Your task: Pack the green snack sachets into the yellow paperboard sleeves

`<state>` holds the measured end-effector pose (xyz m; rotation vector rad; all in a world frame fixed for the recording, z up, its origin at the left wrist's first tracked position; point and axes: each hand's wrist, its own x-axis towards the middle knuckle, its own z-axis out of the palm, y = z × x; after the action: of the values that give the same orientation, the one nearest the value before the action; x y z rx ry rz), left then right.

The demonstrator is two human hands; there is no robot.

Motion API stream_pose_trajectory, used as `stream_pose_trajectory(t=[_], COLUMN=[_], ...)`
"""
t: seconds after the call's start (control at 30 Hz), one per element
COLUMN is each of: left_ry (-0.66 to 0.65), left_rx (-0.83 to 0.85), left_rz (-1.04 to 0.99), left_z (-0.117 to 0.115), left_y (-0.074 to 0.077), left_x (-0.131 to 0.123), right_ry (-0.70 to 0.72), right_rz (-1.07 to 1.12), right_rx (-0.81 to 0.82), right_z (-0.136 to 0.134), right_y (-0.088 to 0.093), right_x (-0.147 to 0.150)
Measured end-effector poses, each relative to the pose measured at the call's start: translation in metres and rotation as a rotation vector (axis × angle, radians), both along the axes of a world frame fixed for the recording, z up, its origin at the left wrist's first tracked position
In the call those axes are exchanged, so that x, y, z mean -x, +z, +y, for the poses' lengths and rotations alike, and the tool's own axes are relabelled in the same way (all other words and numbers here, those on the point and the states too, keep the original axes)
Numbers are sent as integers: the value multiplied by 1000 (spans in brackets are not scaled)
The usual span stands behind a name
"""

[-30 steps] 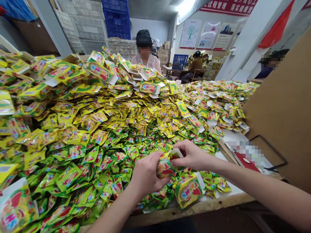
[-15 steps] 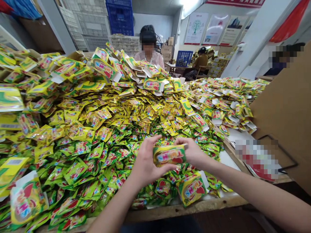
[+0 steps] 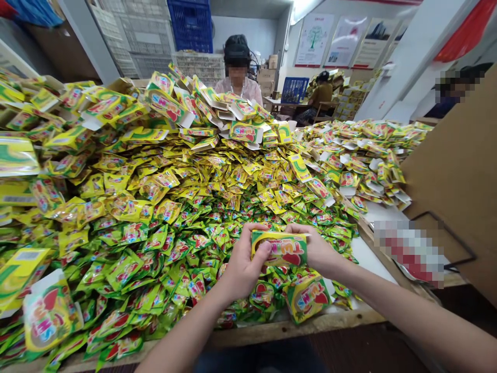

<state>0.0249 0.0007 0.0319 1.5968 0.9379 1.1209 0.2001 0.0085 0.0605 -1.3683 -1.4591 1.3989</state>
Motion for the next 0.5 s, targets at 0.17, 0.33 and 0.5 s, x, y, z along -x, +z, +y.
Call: stream_pose_trajectory(t=[0.17,0.33,0.5], left_ry=[-108,138,123], left_rx=[250,141,3], left_rz=[-179,-122,68], left_z=[10,12,10], left_y=[-3,-8,-14], left_x=[2,-4,-9], right_ry=[-84,-104,-2], right_rz=[37,172,448], right_rx=[-4,101,339], right_z=[-8,-12,-25], right_y=[7,-3,-18], right_x=[1,1,-8])
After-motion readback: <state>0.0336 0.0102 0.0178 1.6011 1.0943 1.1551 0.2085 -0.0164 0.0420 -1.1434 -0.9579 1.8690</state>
